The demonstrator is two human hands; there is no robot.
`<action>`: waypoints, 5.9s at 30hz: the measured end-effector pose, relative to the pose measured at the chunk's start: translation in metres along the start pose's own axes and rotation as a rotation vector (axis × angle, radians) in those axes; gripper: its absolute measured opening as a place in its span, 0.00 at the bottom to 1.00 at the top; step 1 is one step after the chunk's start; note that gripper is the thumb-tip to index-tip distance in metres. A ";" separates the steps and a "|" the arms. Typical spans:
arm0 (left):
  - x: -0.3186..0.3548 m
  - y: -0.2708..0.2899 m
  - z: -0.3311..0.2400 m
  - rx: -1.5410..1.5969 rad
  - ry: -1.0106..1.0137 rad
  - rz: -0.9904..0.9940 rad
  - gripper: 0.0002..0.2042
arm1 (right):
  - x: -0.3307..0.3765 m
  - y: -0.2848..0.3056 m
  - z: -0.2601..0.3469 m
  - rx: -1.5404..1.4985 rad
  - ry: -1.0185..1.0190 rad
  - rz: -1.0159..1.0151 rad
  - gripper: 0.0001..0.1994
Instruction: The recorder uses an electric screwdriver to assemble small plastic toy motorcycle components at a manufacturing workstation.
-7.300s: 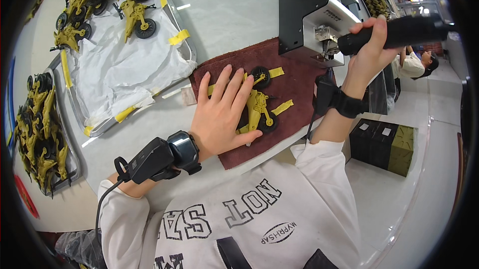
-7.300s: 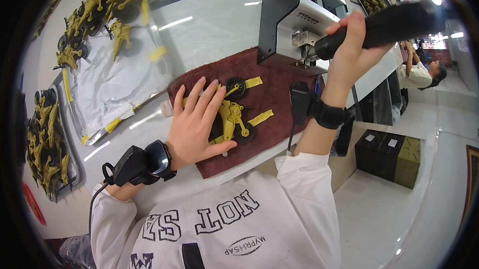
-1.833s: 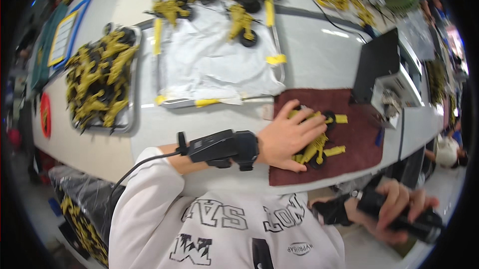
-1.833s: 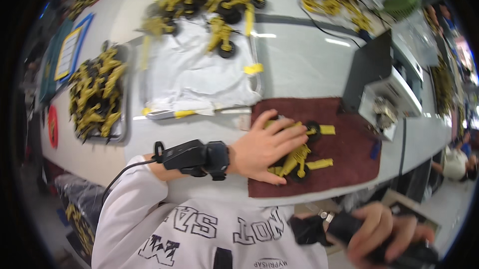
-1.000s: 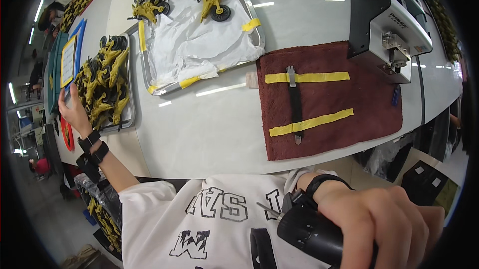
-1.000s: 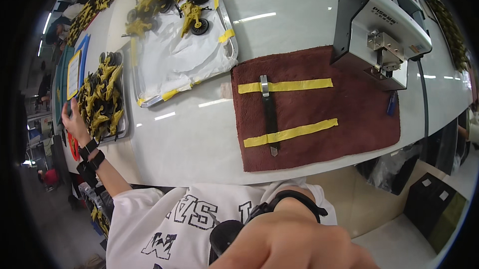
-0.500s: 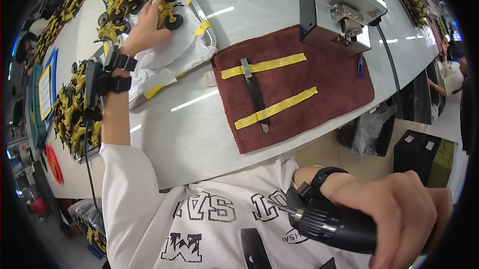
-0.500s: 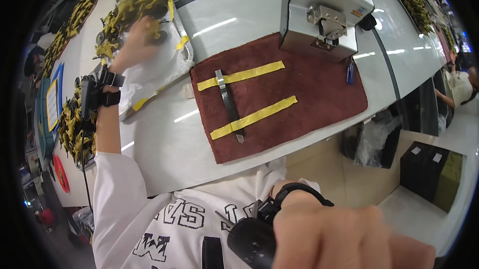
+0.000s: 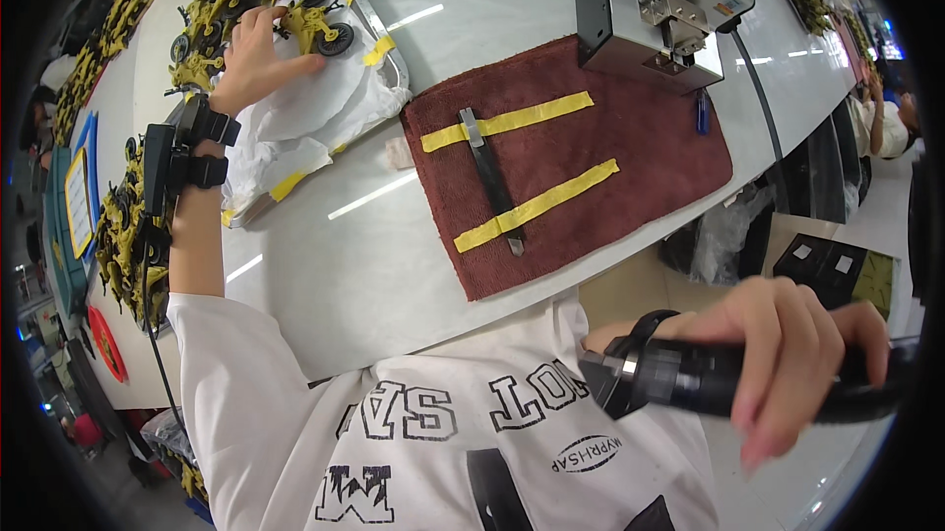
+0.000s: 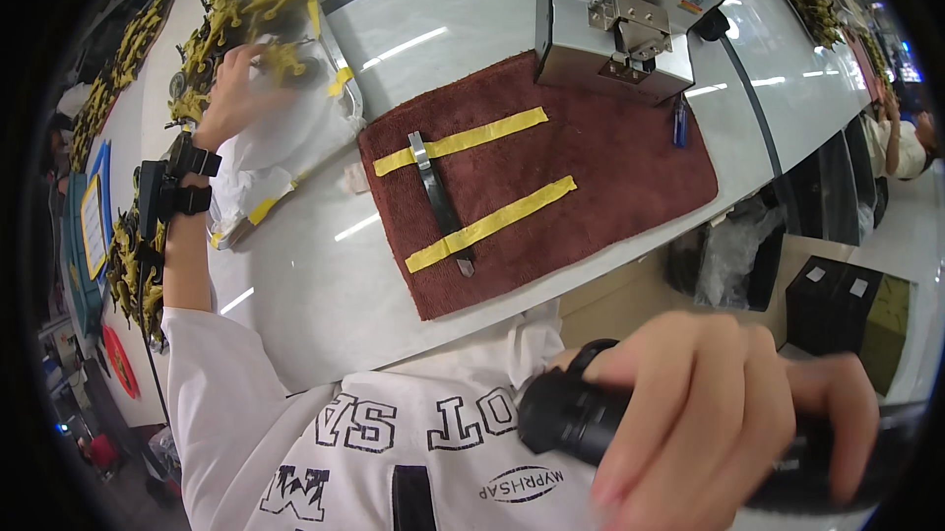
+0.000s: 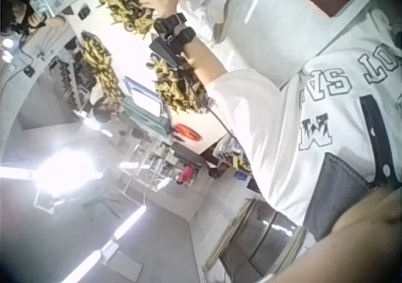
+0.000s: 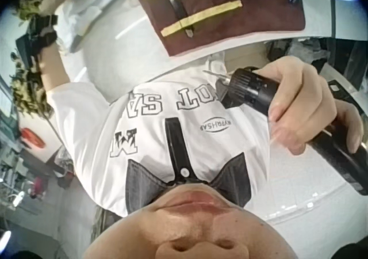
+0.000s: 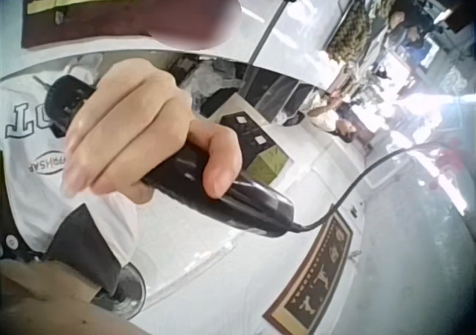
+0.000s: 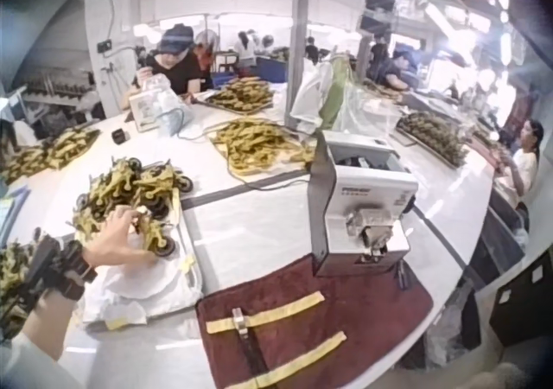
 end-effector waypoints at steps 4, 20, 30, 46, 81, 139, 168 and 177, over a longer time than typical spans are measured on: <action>-0.007 -0.012 -0.006 0.215 -0.007 -0.091 0.44 | 0.021 0.027 -0.001 0.907 0.148 -0.328 0.33; 0.107 0.064 -0.172 0.825 -0.353 -0.125 0.43 | 0.045 0.078 -0.010 1.395 0.003 -0.507 0.34; 0.117 0.014 -0.224 0.371 -0.533 0.050 0.49 | 0.049 0.075 -0.018 1.410 -0.046 -0.459 0.31; 0.116 0.014 -0.221 0.509 -0.570 0.012 0.47 | -0.114 0.121 -0.032 1.413 0.070 -0.259 0.26; 0.119 0.016 -0.223 0.610 -0.733 -0.027 0.31 | 0.002 0.073 -0.086 1.119 -0.322 -0.216 0.42; 0.122 0.011 -0.218 0.640 -0.705 -0.024 0.32 | -0.069 0.113 -0.065 1.338 -0.210 -0.413 0.19; 0.120 0.012 -0.220 0.644 -0.725 -0.012 0.32 | -0.108 0.113 -0.041 1.437 0.233 -0.411 0.21; 0.120 0.014 -0.220 0.630 -0.718 -0.003 0.32 | -0.094 0.115 -0.045 1.456 -0.042 -0.369 0.19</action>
Point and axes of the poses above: each hand's wrist, its own x-axis away from the middle knuckle, its own y-axis out of the back of the hand, z = x × y, the point moved 4 cm from there along -x, towards the middle knuckle, and after that the axes turned 6 degrees about -x, right-handed, at the moved point
